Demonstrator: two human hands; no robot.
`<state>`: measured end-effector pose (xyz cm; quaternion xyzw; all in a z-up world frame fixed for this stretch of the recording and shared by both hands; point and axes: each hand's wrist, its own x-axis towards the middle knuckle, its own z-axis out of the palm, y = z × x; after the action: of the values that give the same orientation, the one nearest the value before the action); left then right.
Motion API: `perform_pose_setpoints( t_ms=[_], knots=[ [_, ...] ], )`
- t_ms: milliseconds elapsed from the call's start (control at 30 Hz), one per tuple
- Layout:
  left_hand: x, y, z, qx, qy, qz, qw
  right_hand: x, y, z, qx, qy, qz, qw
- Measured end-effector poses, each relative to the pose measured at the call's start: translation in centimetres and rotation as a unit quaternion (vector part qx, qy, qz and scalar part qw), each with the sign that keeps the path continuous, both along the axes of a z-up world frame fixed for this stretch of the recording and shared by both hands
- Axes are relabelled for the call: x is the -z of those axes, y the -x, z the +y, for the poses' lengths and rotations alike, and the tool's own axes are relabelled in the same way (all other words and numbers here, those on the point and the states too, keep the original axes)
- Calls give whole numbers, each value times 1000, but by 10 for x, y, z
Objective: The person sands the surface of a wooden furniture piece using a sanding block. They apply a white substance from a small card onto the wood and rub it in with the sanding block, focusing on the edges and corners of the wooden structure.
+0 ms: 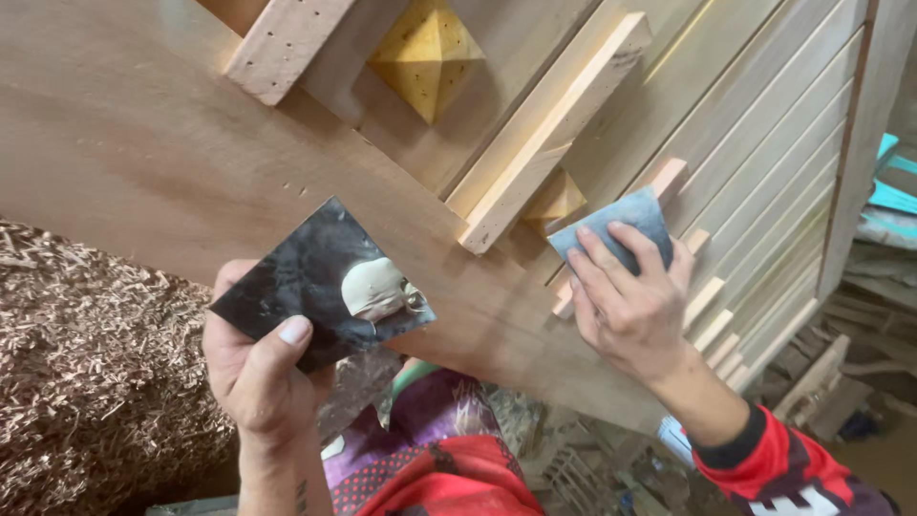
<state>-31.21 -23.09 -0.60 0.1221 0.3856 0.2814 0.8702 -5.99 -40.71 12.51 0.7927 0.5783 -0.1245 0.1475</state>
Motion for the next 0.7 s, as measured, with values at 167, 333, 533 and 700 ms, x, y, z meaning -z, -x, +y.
perform_pose_setpoints(
  t_ms=[167, 333, 533, 700],
  knots=[
    [2, -3, -9, -16, -12, 5, 1000, 2, 1, 13, -16, 11, -30, 999],
    [3, -6, -7, -23, -22, -13, 999, -1, 7, 13, -13, 43, -26, 999],
    [1, -10, -7, -37, -32, -19, 999, -24, 18, 32, 56, -50, 113, 991],
    [-5, -13, -13, -36, -23, -20, 999, -8, 21, 41, -20, -75, 106, 991]
  ],
)
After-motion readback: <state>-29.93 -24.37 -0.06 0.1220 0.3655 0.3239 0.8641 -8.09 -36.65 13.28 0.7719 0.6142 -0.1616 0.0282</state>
